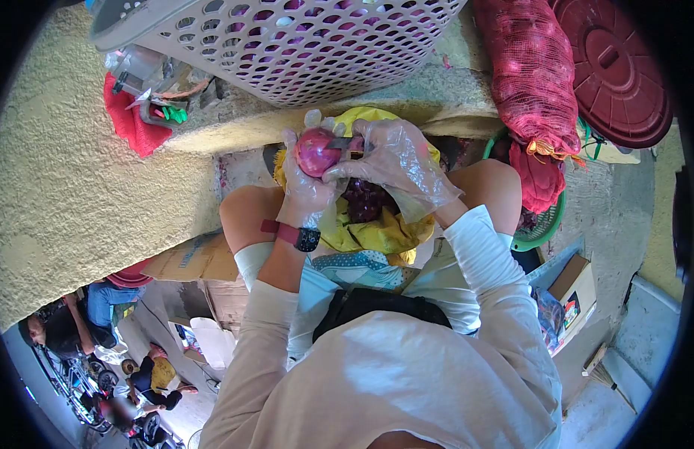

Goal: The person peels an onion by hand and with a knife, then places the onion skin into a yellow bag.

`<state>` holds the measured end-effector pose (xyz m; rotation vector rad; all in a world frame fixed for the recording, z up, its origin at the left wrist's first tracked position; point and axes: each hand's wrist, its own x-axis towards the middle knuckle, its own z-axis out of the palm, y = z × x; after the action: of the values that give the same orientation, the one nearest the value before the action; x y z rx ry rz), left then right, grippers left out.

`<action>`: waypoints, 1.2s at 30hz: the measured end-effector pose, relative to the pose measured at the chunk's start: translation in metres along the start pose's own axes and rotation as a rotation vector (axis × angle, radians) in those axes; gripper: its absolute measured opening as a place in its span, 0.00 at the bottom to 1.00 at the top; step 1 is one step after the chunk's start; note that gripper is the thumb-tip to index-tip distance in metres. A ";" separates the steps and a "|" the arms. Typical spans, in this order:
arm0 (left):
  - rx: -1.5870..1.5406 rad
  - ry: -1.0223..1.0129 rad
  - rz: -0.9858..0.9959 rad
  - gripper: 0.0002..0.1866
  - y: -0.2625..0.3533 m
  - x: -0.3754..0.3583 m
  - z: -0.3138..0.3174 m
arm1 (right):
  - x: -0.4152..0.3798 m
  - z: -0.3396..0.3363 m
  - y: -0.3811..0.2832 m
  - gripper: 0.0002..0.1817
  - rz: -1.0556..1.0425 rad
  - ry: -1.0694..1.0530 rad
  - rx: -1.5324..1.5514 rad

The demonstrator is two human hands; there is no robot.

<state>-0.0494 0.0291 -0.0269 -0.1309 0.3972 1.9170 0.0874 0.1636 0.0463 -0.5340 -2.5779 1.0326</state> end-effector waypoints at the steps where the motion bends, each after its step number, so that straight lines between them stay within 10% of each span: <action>1: 0.023 0.050 0.051 0.31 -0.003 0.001 0.004 | 0.001 -0.002 -0.002 0.37 0.000 0.000 0.000; 36: 0.021 -0.081 0.217 0.34 -0.004 0.017 -0.006 | 0.009 0.007 -0.015 0.36 0.176 -0.160 0.260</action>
<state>-0.0523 0.0432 -0.0384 0.0046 0.3900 2.1235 0.0734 0.1532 0.0530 -0.6412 -2.5078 1.5008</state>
